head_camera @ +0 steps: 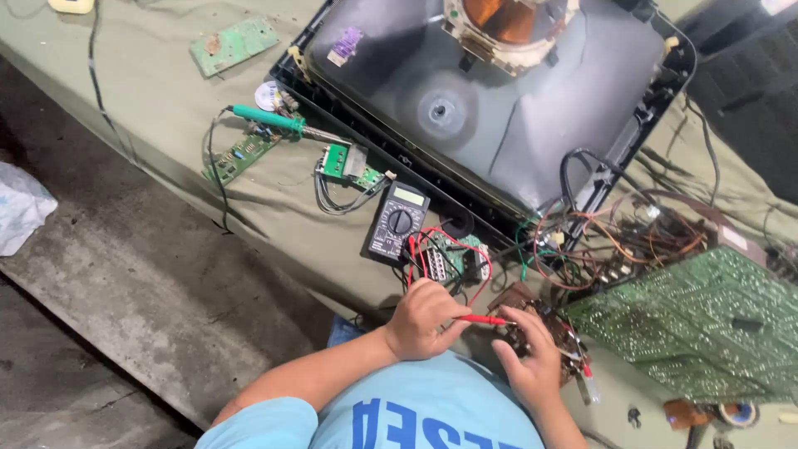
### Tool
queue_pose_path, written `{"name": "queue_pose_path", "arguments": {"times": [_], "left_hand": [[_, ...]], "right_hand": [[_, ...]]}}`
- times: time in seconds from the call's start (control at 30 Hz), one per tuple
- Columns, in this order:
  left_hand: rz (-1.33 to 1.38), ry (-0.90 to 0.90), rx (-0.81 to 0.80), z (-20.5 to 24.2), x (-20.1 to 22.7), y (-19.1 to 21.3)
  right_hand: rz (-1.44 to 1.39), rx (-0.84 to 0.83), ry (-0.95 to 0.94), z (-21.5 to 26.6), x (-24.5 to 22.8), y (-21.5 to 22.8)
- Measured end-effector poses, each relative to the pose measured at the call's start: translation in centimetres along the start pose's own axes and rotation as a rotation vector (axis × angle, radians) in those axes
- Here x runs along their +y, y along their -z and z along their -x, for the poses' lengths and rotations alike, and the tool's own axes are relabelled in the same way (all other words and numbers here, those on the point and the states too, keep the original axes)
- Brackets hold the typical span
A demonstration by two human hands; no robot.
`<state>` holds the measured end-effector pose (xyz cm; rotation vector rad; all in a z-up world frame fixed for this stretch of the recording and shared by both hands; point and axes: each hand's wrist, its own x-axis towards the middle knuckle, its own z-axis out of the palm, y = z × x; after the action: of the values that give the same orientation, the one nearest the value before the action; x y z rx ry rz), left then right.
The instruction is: Repairing and testing the internal wiring and circuit boards of a CRT television using a multimeter and hand tools.
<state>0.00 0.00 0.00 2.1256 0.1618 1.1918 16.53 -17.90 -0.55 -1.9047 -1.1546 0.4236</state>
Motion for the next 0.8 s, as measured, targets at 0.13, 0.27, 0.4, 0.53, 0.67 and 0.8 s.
{"name": "queue_pose_path", "arguments": {"times": [0.13,0.27,0.4,0.53,0.67,0.8], "left_hand": [[0.018,-0.011,-0.067,0.9,-0.4,-0.9],[0.073,-0.021,-0.102,0.9,-0.1,-1.2],[0.108,-0.014,-0.081,-0.1,0.0,-1.7],[0.100,-0.080,-0.152,-0.5,-0.8,-2.9],[0.117,-0.089,-0.186,-2.7,-1.2,-2.0],[0.071,0.189,-0.107,-8.2,-4.0,5.0]], "right_hand": [[-0.279,-0.096,-0.200,0.0,0.6,-1.2],[-0.698,-0.055,-0.509,0.7,2.7,-2.3],[-1.060,-0.102,-0.747,0.7,2.6,-2.2],[-0.945,-0.147,-0.584,0.6,2.9,-2.1],[-0.944,0.019,-0.546,0.2,2.2,-1.2],[-0.790,0.194,-0.404,-0.2,3.5,0.4]]}}
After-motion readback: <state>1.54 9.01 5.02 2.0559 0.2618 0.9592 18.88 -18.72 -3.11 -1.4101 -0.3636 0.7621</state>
